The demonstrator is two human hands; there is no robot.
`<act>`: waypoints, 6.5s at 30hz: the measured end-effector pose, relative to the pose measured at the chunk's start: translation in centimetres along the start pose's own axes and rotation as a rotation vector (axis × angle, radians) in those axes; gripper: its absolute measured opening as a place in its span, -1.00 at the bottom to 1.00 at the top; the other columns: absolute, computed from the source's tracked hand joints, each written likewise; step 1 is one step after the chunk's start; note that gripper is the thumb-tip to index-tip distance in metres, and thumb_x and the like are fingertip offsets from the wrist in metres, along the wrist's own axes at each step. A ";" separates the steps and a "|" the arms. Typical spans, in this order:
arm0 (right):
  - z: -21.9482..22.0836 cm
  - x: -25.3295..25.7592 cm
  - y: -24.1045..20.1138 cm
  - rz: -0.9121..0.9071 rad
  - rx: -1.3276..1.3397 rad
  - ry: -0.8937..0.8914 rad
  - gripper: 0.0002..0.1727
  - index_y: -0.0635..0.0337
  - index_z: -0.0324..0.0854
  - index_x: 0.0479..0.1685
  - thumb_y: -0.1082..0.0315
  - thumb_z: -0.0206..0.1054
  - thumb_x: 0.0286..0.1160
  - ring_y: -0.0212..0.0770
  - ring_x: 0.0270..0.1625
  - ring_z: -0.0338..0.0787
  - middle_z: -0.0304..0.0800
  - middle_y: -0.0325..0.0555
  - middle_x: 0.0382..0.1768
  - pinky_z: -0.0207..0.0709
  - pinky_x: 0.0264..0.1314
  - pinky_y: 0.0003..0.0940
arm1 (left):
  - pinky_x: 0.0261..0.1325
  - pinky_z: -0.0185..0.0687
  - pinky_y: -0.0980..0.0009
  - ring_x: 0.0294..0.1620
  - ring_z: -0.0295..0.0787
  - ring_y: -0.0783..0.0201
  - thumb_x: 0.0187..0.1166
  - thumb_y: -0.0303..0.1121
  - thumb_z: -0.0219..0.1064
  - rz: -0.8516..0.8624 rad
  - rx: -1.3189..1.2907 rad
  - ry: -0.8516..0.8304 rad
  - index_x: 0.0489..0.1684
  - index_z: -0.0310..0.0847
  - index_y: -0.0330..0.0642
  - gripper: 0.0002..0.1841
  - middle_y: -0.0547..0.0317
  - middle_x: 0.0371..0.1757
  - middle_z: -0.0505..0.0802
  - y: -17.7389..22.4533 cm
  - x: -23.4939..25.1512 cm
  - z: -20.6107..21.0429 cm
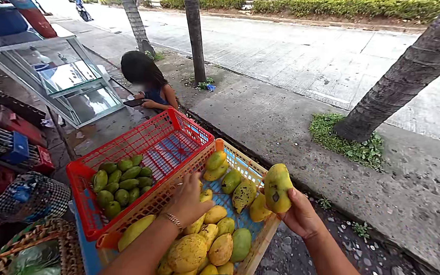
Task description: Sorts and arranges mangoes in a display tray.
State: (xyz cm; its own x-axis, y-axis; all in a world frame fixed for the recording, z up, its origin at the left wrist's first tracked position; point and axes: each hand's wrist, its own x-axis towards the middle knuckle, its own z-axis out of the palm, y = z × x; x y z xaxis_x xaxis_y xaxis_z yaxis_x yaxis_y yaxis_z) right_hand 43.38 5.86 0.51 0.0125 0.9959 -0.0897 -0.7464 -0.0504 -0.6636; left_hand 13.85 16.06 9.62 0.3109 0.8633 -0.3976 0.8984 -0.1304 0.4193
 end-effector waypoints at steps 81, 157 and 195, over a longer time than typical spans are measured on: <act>6.1 6.5 -0.6 0.410 -2.287 -0.688 -0.02 0.24 0.21 0.79 0.58 0.57 0.19 0.30 0.81 0.16 0.25 0.26 0.74 0.11 0.76 0.26 | 0.68 0.33 0.05 0.65 0.41 -0.12 0.39 -0.09 0.56 -0.185 0.008 0.036 0.79 0.20 -0.14 -0.09 -0.20 0.62 0.49 -9.6 -3.2 2.6; 1.8 -0.2 3.9 -0.647 -1.493 0.055 -0.61 0.28 0.76 0.19 0.22 0.25 0.57 -0.43 -0.33 0.82 0.88 -0.18 -0.29 0.74 -0.25 -0.54 | 0.26 0.67 0.02 0.10 0.82 0.00 0.66 -0.21 0.41 0.027 0.011 -0.479 0.45 0.60 -0.25 -0.54 -0.16 0.18 0.83 -8.0 -2.1 -5.5; 16.5 4.3 7.5 0.155 -1.534 -0.963 -0.10 0.23 0.43 0.63 0.28 0.72 0.15 0.19 0.48 0.60 0.56 0.29 0.46 0.44 0.58 0.11 | 0.00 0.82 0.18 0.07 0.85 0.09 0.42 -0.14 0.50 -0.091 -1.096 0.158 0.79 -0.20 -0.15 0.01 -0.14 0.39 0.68 -6.1 -12.3 6.0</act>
State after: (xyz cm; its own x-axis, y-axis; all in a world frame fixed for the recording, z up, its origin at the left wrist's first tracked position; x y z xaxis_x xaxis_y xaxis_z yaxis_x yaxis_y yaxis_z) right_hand 26.88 11.02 7.36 -0.7513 0.6386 -0.1668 0.5096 0.4007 -0.7614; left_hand 6.44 3.28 7.11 0.1447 0.9103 -0.3879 0.1315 0.3708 0.9193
